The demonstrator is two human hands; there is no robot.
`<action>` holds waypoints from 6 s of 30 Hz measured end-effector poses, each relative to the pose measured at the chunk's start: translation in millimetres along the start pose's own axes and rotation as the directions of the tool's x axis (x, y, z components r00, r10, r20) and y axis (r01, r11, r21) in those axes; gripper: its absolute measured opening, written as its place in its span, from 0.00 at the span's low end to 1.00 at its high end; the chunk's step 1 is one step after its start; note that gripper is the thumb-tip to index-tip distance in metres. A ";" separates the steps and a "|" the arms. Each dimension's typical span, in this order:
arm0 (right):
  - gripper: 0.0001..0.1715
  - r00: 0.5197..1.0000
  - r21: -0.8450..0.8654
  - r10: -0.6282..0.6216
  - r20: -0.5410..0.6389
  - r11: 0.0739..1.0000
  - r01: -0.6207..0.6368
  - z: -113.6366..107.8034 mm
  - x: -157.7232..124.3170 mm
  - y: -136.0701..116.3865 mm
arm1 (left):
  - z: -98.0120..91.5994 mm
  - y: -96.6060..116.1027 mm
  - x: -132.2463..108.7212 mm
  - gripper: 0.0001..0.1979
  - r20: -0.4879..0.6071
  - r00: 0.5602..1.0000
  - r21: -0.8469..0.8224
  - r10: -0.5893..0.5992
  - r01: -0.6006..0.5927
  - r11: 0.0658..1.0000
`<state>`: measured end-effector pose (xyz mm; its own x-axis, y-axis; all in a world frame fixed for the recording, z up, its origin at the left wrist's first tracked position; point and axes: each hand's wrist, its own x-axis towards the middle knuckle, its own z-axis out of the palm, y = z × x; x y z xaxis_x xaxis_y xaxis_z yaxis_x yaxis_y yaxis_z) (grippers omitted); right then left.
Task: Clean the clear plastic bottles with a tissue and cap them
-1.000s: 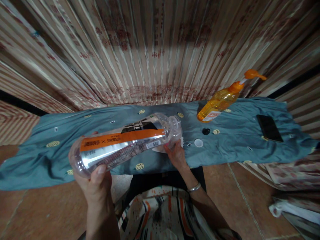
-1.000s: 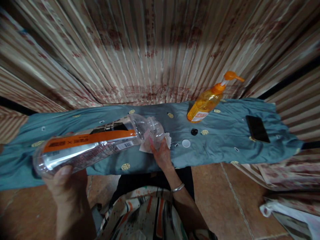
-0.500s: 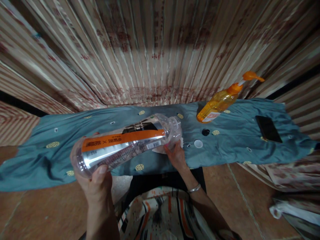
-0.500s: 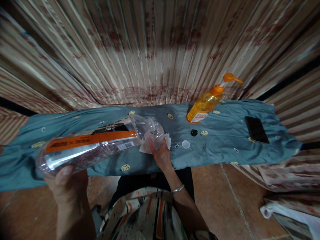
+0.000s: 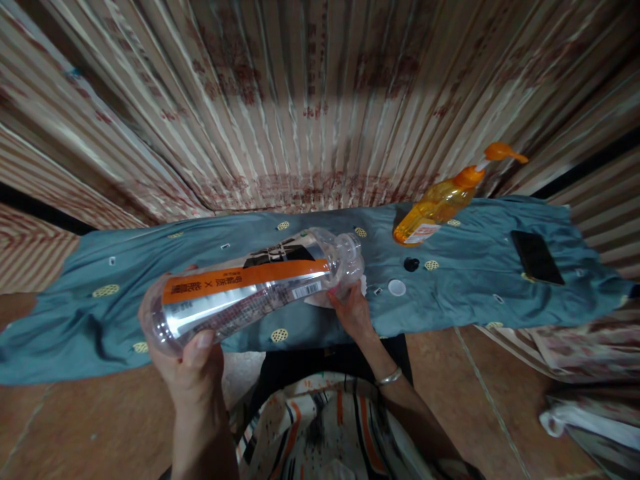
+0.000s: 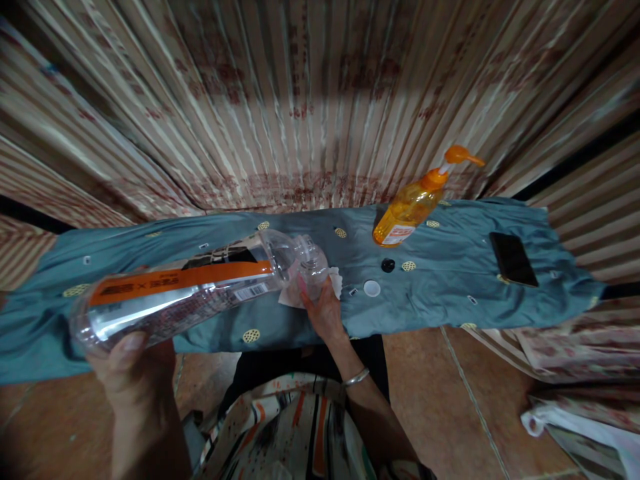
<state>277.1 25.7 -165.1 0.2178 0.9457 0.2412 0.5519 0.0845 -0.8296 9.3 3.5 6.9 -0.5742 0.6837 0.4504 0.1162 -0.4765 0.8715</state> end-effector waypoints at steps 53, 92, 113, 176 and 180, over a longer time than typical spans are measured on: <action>0.35 0.999 0.020 0.032 -0.003 0.999 -0.031 0.3 0.1 -0.9 | -0.8 -2.2 0.2 0.40 0.072 0.993 -0.001 0.090 -0.090 0.996; 0.35 1.000 0.015 0.016 -0.006 1.000 -0.016 -3.4 1.7 -3.9 | 2.8 2.4 -5.0 0.40 0.051 0.998 -0.008 0.021 -0.021 1.000; 0.34 1.000 0.036 -0.004 -0.006 0.999 0.004 -0.4 1.6 -0.1 | 3.8 1.2 -1.9 0.40 0.055 0.998 -0.019 0.042 -0.041 0.999; 0.37 0.999 0.034 0.039 -0.012 0.999 -0.039 -1.1 1.3 -3.3 | 0.9 -2.3 -2.3 0.44 0.066 0.994 -0.027 0.088 -0.086 0.996; 0.35 0.999 0.036 0.051 -0.008 0.998 -0.051 -1.3 1.5 -3.7 | 2.5 0.4 -3.2 0.43 0.053 0.997 -0.054 0.052 -0.049 0.997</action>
<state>276.4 26.4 -161.0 0.2522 0.9463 0.2022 0.5104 0.0475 -0.8586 13.2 2.5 6.3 -0.5241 0.6861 0.5046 0.1007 -0.5384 0.8367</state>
